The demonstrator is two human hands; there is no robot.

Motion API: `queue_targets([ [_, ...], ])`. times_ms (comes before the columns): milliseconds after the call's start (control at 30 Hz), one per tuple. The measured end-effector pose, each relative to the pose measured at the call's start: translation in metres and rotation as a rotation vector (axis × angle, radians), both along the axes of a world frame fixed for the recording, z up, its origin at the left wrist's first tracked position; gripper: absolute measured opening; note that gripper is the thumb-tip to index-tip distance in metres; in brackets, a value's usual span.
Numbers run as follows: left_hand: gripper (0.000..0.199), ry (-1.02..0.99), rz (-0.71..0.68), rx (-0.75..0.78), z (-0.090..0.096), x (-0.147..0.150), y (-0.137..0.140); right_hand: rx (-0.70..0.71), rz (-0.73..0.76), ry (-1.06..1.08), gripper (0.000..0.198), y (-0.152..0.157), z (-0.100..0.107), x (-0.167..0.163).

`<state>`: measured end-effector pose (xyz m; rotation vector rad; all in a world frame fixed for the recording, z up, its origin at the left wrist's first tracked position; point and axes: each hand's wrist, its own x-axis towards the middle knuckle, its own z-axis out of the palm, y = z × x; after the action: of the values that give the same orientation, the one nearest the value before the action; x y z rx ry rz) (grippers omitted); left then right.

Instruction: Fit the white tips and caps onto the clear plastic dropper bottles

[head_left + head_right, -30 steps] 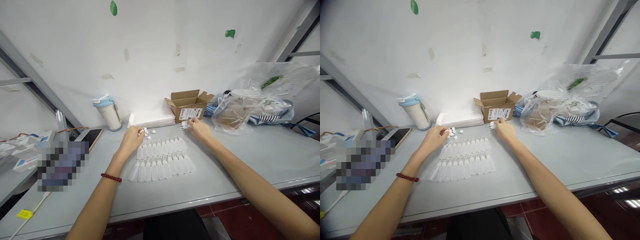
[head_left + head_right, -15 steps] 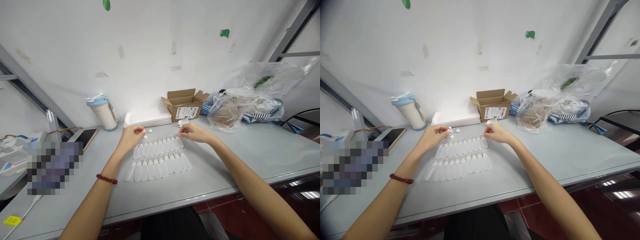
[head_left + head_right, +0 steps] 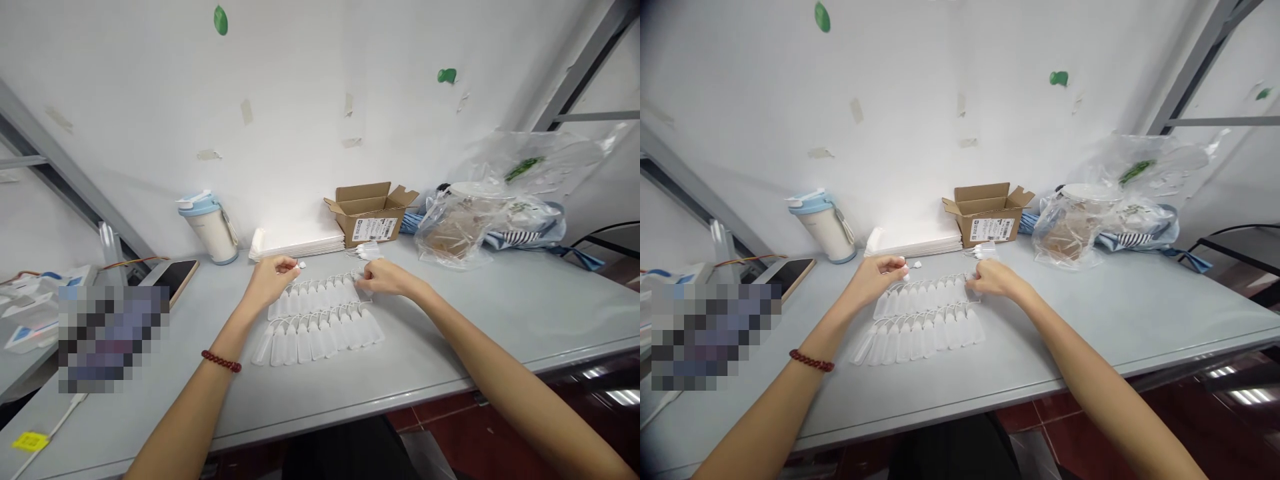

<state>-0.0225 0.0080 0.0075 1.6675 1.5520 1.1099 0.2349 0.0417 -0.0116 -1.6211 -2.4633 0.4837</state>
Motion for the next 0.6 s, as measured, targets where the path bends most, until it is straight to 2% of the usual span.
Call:
queue_targets([
  [100,0.024,-0.116,-0.007,-0.047,0.000,0.004,-0.002,0.052,0.005,0.128,0.028,-0.001,0.002,-0.002],
  [200,0.027,-0.277,-0.016,-0.116,-0.002,0.012,-0.005,0.104,0.028,0.401,0.027,-0.008,0.007,-0.010],
  [267,0.029,-0.404,-0.045,-0.150,-0.004,0.018,-0.007,0.017,0.055,0.603,0.030,-0.016,0.010,-0.018],
  [367,0.027,-0.588,-0.091,-0.147,-0.004,0.026,-0.010,-0.217,0.138,0.799,0.035,-0.029,0.014,-0.029],
  [500,0.025,-0.710,-0.150,-0.118,-0.003,0.031,-0.013,-0.410,0.208,0.884,0.036,-0.037,0.014,-0.038],
  [600,0.025,-0.697,-0.172,-0.134,-0.002,0.032,-0.015,-0.466,0.211,0.928,0.037,-0.038,0.014,-0.041],
])
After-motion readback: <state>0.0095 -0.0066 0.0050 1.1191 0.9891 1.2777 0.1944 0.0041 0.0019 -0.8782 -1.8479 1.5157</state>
